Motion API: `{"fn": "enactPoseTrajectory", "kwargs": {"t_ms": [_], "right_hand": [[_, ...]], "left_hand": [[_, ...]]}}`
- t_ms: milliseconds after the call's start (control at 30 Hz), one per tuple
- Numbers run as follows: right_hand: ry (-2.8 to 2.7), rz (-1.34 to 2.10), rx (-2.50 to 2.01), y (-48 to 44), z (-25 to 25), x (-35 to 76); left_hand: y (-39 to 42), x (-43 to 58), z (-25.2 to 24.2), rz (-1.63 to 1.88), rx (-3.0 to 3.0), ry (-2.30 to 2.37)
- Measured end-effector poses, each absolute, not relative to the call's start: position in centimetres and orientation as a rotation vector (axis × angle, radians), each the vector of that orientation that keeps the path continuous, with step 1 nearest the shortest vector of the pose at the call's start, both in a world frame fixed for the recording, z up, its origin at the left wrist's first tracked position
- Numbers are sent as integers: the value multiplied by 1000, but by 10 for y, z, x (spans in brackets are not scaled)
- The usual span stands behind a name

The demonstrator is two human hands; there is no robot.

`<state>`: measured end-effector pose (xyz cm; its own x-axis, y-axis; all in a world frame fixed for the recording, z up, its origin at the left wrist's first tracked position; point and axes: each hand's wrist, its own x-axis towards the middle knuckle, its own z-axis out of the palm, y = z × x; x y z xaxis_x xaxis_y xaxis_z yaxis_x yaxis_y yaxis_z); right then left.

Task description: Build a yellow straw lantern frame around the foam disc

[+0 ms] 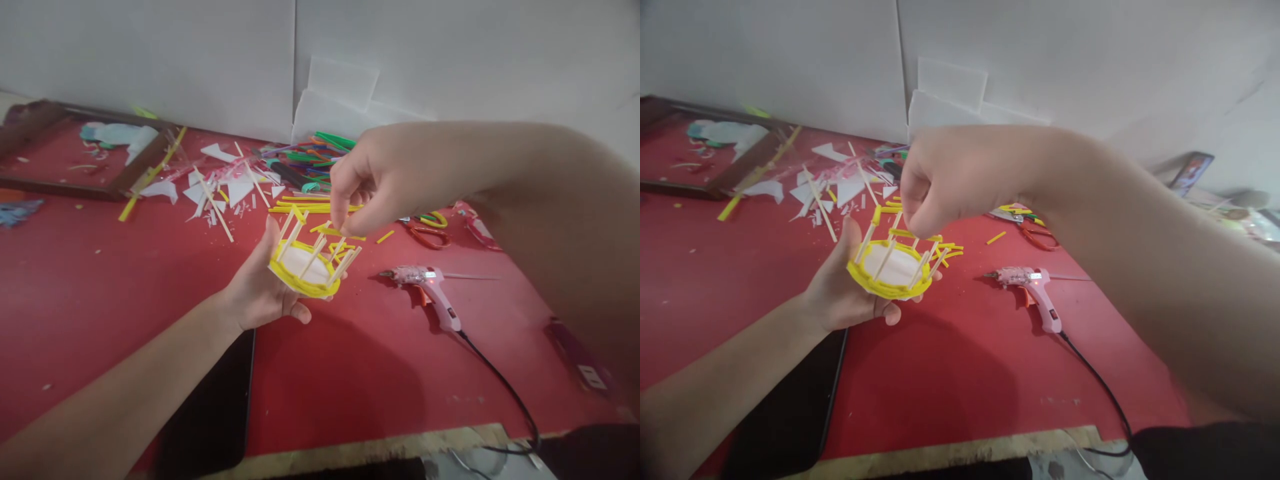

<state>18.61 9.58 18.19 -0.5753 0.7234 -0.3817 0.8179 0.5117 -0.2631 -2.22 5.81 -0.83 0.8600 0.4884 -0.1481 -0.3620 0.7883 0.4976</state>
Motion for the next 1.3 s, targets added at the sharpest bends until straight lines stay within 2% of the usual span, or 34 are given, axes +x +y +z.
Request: {"fn": "enactPoseTrajectory", "kwargs": {"t_ms": [1300], "right_hand": [[2454, -721, 1323, 98, 176, 187]], "left_hand": [[58, -21, -3, 458, 463, 215]]}}
